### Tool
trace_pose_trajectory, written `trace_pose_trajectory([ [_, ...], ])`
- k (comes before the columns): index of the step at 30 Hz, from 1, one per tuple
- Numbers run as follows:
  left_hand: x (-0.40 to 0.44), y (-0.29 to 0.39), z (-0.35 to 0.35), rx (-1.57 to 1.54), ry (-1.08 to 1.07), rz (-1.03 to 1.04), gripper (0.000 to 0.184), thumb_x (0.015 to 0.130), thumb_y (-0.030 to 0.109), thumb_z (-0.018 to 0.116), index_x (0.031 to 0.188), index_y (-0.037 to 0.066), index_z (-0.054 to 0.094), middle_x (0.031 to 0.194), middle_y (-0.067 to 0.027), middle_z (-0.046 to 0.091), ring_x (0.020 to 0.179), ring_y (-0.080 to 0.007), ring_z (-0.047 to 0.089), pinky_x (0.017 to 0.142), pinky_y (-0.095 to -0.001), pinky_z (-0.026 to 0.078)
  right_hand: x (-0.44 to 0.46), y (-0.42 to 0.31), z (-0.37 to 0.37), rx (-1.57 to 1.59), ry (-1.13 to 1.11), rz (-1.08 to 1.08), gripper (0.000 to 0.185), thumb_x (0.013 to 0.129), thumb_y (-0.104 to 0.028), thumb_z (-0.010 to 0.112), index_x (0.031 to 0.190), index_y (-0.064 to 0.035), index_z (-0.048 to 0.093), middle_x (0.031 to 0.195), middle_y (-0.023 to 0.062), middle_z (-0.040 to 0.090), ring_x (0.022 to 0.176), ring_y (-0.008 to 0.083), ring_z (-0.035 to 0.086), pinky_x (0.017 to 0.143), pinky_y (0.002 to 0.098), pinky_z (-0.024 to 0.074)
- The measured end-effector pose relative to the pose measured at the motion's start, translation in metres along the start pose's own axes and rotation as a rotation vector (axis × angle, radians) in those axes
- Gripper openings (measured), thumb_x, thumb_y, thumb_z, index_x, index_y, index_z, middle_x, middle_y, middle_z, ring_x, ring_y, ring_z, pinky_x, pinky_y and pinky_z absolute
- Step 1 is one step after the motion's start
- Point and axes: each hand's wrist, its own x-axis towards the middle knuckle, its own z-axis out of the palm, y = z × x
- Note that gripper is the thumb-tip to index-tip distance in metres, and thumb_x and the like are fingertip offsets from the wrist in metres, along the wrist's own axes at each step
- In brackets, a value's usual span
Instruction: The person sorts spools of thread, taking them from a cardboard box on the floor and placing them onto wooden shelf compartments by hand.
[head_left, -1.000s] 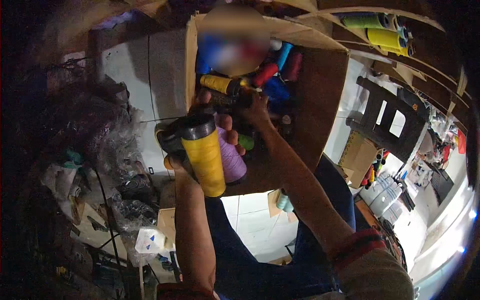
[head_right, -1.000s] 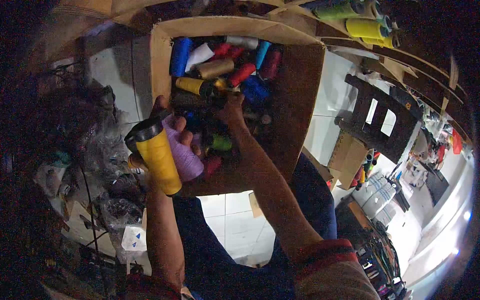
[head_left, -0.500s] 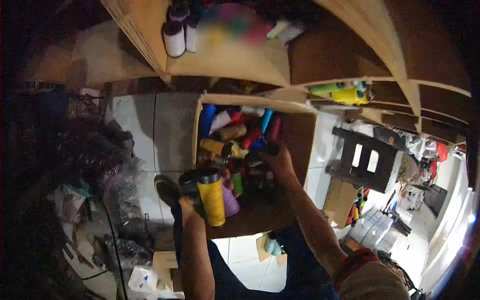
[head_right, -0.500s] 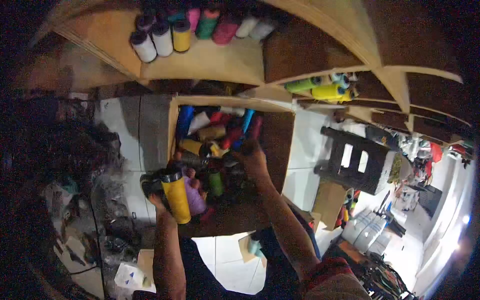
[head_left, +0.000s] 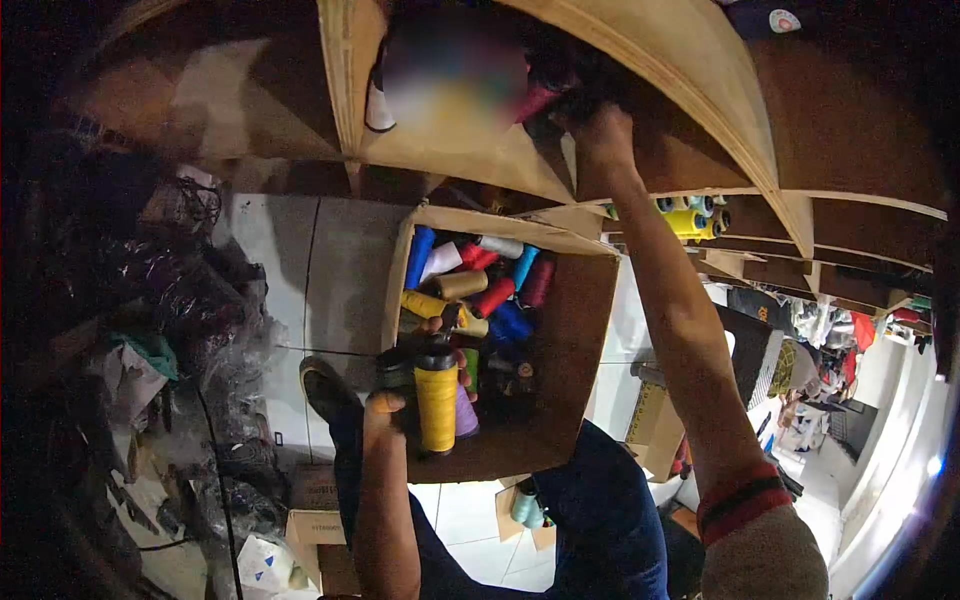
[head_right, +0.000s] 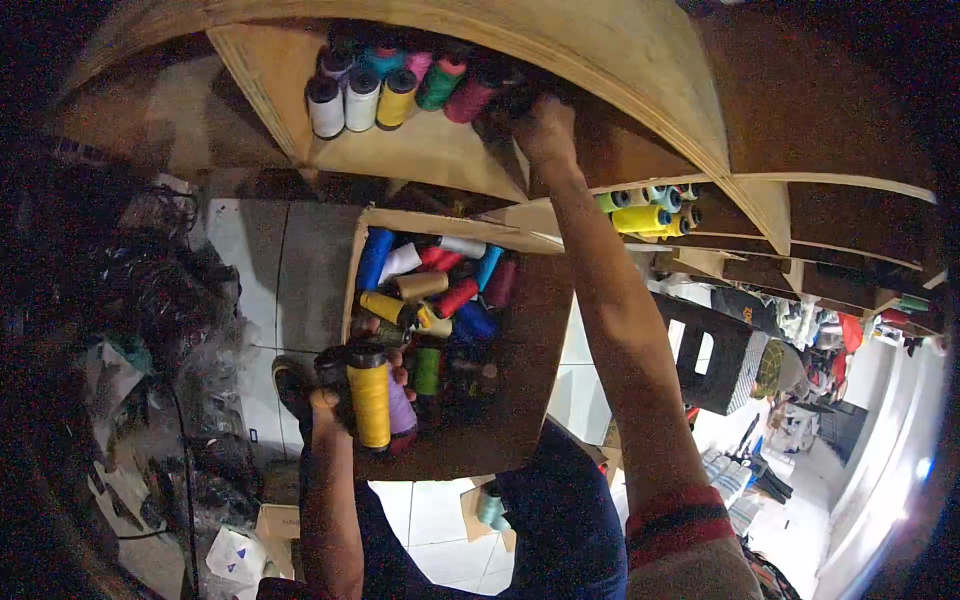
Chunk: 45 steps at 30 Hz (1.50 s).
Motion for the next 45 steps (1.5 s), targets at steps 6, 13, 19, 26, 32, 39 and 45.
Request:
trace_pose_trajectory([
  [6,0.0,0.0,-0.01,-0.013,0.026,-0.052,0.097,0.053,0.035,0.083,0.136,0.012,0.037,0.111,-0.019,0.056,0.095,-0.0317,0.059,0.082,-0.0492,0.05,-0.002,0.003,0.013,0.033,0.028,-0.022,0.054,0.069,-0.03,0.076,0.114,-0.0074,0.055,0.102,0.0159,0.063,0.096,0.0323,0.061,0.082,0.0397,0.0498],
  [13,0.007,-0.001,-0.015,0.061,-0.062,-0.025,0.099,0.054,0.038,0.083,0.137,0.011,0.035,0.111,-0.0188,0.057,0.097,-0.0306,0.06,0.083,-0.0439,0.051,-0.018,0.006,0.015,0.157,0.117,-0.019,0.069,0.068,-0.036,0.078,0.121,-0.005,0.047,0.111,0.0166,0.06,0.099,0.0346,0.06,0.083,0.0413,0.0488],
  [19,0.005,-0.003,-0.009,0.061,0.033,-0.021,0.101,0.054,0.031,0.081,0.139,0.009,0.031,0.111,-0.0181,0.057,0.094,-0.0303,0.062,0.084,-0.0432,0.051,-0.046,0.002,0.001,0.105,0.188,0.164,0.059,0.071,-0.035,0.076,0.114,-0.002,0.052,0.1,0.0165,0.062,0.092,0.034,0.061,0.077,0.0402,0.0496],
  [26,0.007,-0.007,-0.017,-0.01,0.071,-0.023,0.098,0.055,0.018,0.079,0.138,0.007,0.03,0.117,-0.0169,0.056,0.098,-0.0313,0.061,0.086,-0.0505,0.05,-0.143,-0.052,-0.028,0.561,-0.525,0.22,0.028,0.082,-0.026,0.066,0.094,-0.0015,0.062,0.086,0.0149,0.065,0.077,0.0255,0.062,0.068,0.035,0.0493],
  [32,0.009,-0.006,-0.014,0.003,0.107,-0.047,0.094,0.058,0.028,0.079,0.137,0.007,0.033,0.119,-0.0176,0.055,0.096,-0.0316,0.062,0.084,-0.052,0.051,-0.127,-0.046,-0.018,0.623,-0.185,0.595,0.031,0.078,-0.023,0.07,0.1,-0.0033,0.061,0.086,0.0133,0.066,0.08,0.0206,0.064,0.072,0.0339,0.05],
  [39,0.011,-0.003,-0.019,0.029,0.152,-0.113,0.076,0.074,0.043,0.065,0.135,0.006,0.038,0.117,-0.0196,0.055,0.095,-0.0338,0.062,0.082,-0.0514,0.051,-0.06,-0.018,-0.025,0.343,0.157,0.254,0.042,0.075,-0.027,0.074,0.106,-0.0025,0.058,0.094,0.0125,0.065,0.083,0.0247,0.063,0.075,0.0337,0.0482],
  [45,0.015,-0.006,-0.008,0.002,0.032,0.009,0.063,0.082,0.034,0.059,0.135,0.006,0.037,0.113,-0.0228,0.056,0.095,-0.0332,0.062,0.083,-0.0502,0.051,-0.023,-0.004,-0.009,0.033,0.073,0.177,0.047,0.076,-0.041,0.068,0.102,-0.0018,0.063,0.095,0.0159,0.067,0.089,0.0309,0.064,0.08,0.0373,0.0477],
])
